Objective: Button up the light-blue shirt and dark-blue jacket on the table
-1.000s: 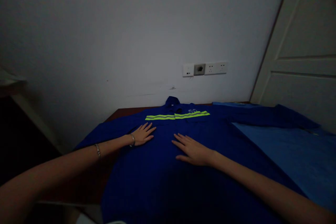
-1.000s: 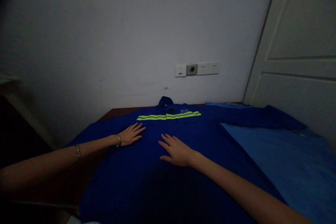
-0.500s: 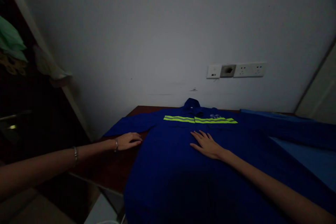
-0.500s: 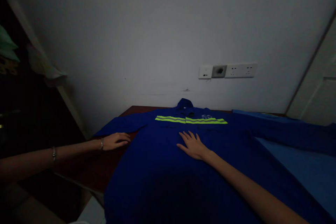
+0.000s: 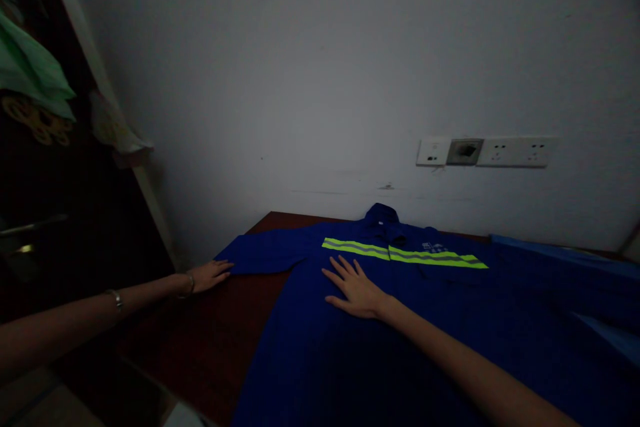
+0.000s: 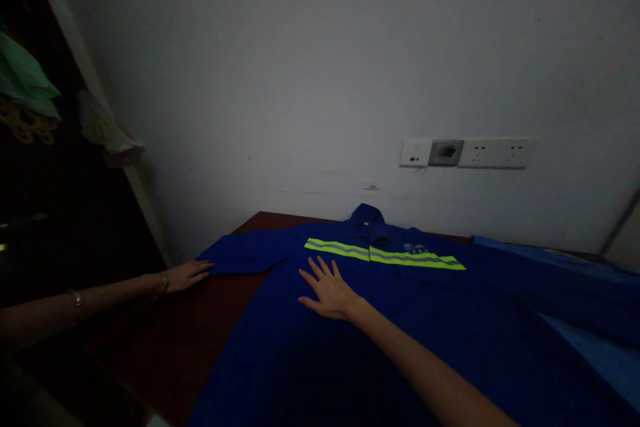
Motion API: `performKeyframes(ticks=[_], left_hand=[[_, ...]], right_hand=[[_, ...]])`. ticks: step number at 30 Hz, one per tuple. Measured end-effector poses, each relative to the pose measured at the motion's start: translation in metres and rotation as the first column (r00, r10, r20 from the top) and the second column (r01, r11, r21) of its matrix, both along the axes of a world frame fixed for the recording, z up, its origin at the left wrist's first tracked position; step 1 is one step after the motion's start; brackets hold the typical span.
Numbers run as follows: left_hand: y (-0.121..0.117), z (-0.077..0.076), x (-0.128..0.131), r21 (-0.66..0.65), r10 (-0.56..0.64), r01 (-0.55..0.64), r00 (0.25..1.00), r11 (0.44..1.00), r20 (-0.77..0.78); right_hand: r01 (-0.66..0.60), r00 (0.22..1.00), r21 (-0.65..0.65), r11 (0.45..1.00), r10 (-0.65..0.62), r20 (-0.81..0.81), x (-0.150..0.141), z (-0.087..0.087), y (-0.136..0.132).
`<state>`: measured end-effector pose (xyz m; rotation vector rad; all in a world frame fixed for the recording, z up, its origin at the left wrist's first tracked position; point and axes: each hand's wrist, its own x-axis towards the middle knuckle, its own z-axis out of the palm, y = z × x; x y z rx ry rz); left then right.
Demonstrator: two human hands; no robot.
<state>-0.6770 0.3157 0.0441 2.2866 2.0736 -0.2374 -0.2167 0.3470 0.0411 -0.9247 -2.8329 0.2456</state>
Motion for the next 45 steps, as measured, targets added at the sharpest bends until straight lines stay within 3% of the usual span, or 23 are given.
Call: performKeyframes(ticks=[6,13,17,21,24,29,30,33,38,41,43,45], left_hand=[[0.014,0.015,0.005,0.024,-0.016,0.016,1.0,1.0,0.012],[0.063,0.031,0.026,0.046,0.1,-0.092,0.973,0.995,-0.209],[0.1,0.028,0.049,0.131,-0.02,0.044,0.984,0.99,-0.178],[0.142,0.027,0.102,0.171,-0.222,0.233,0.972,0.957,-0.082],[0.176,0.029,0.154,0.19,-0.277,0.269,0.961,0.944,0.016],[0.227,0.032,0.25,0.22,-0.285,0.22,0.899,0.95,0.333],[0.236,0.031,0.269,0.221,-0.256,0.176,0.871,0.959,0.42],[0.259,0.025,0.324,0.23,-0.255,0.159,0.836,0.96,0.486],[0.285,0.003,0.398,0.253,-0.218,0.078,0.774,0.964,0.594],[0.293,-0.011,0.428,0.268,-0.184,0.0,0.725,0.963,0.663],[0.296,-0.018,0.437,0.274,-0.157,-0.063,0.687,0.96,0.709],[0.298,-0.023,0.436,0.265,-0.111,-0.143,0.65,0.954,0.752]], right_hand=[[-0.026,0.999,-0.126,0.992,0.023,-0.027,-0.008,-0.012,-0.003],[-0.025,0.998,-0.126,0.992,0.017,-0.065,-0.006,-0.013,-0.002],[-0.038,0.992,-0.104,0.994,0.025,-0.127,-0.005,-0.015,-0.003],[-0.016,0.946,0.044,0.999,0.029,-0.324,0.008,-0.011,0.015],[0.183,0.887,0.177,0.967,-0.084,-0.454,0.035,0.0,0.052],[0.514,0.82,0.225,0.828,-0.397,-0.413,0.096,0.012,0.133],[0.556,0.803,0.212,0.804,-0.453,-0.388,0.106,0.012,0.147],[0.606,0.78,0.159,0.78,-0.543,-0.31,0.126,0.002,0.175],[0.617,0.772,0.048,0.785,-0.593,-0.229,0.127,-0.019,0.191],[0.618,0.757,0.036,0.785,-0.582,-0.295,0.133,-0.023,0.194],[0.666,0.713,0.082,0.741,-0.6,-0.363,0.15,-0.022,0.195],[0.754,0.631,0.115,0.647,-0.663,-0.404,0.178,-0.02,0.194]])
